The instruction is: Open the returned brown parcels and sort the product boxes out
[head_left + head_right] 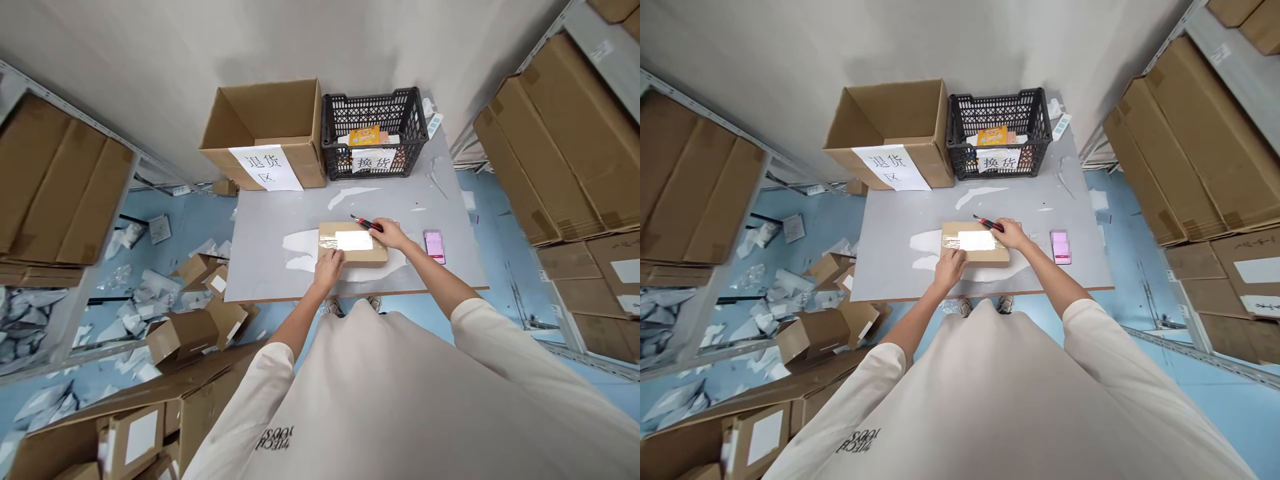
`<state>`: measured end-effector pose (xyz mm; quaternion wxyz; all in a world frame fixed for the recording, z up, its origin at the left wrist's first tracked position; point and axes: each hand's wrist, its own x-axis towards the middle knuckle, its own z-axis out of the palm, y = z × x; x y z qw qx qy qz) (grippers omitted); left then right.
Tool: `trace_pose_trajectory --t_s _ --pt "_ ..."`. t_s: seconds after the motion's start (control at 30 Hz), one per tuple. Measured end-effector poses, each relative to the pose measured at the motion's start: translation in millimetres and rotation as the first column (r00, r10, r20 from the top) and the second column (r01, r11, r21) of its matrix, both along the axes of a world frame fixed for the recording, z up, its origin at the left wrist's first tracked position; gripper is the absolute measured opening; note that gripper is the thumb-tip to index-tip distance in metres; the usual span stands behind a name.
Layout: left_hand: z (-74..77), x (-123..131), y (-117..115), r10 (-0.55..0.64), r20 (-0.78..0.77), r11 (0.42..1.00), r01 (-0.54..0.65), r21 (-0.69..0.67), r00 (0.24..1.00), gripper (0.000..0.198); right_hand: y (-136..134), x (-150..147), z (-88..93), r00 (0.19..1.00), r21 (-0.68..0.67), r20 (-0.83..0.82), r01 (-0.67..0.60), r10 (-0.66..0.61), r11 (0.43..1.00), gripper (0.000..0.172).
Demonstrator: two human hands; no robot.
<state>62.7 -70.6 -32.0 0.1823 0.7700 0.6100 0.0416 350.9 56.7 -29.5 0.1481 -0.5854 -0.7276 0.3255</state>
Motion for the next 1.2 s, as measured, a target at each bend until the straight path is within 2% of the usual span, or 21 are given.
trace_pose_trajectory --t_s 0.17,0.3,0.43,0.6,0.73,0.8,0.87,0.93,1.0,1.1,1.2 --pt "-3.4 4 18 0.105 0.056 0.994 -0.105 0.010 0.993 0.036 -27 16 -1.1 0.996 -0.011 0.027 0.091 -0.091 0.996 0.046" --pt "-2.9 10 46 0.068 0.174 0.995 -0.079 0.055 0.982 0.042 -61 23 -1.2 0.979 -0.074 -0.090 0.175 -0.182 0.982 0.046" --pt "3.5 14 72 0.055 0.177 0.998 -0.059 0.020 0.983 0.048 -85 17 -5.0 0.948 -0.165 -0.219 0.200 -0.233 0.966 0.043" --pt "14.5 40 81 0.101 0.091 0.993 -0.106 0.059 0.991 0.055 -86 19 -9.2 0.880 -0.265 -0.357 0.226 -0.313 0.937 0.043" --pt "14.1 83 76 0.201 0.035 0.979 -0.199 -0.046 0.979 0.086 -78 29 -6.8 0.826 -0.271 -0.391 0.318 -0.406 0.908 0.046" --pt "9.3 100 74 0.208 0.042 0.977 -0.206 -0.060 0.977 0.102 -75 32 -5.1 0.810 -0.280 -0.393 0.346 -0.436 0.895 0.048" --pt "3.7 108 72 0.192 0.084 0.981 -0.188 -0.050 0.978 0.110 -75 33 -3.9 0.806 -0.284 -0.388 0.357 -0.447 0.890 0.049" --pt "0.0 108 72 0.156 0.115 0.987 -0.152 -0.045 0.981 0.112 -76 34 -3.8 0.813 -0.276 -0.363 0.373 -0.456 0.885 0.049" --pt "0.1 102 71 0.073 0.097 0.995 -0.066 -0.073 0.993 0.114 -77 33 -5.1 0.823 -0.262 -0.313 0.405 -0.474 0.876 0.050" --pt "5.7 89 69 -0.167 0.025 0.975 0.169 -0.146 0.986 0.121 -78 31 -9.1 0.816 -0.227 -0.288 0.449 -0.501 0.864 0.053" --pt "11.4 74 67 -0.401 -0.012 0.900 0.391 -0.195 0.916 0.125 -77 29 -13.6 0.777 -0.189 -0.343 0.494 -0.529 0.849 0.059"
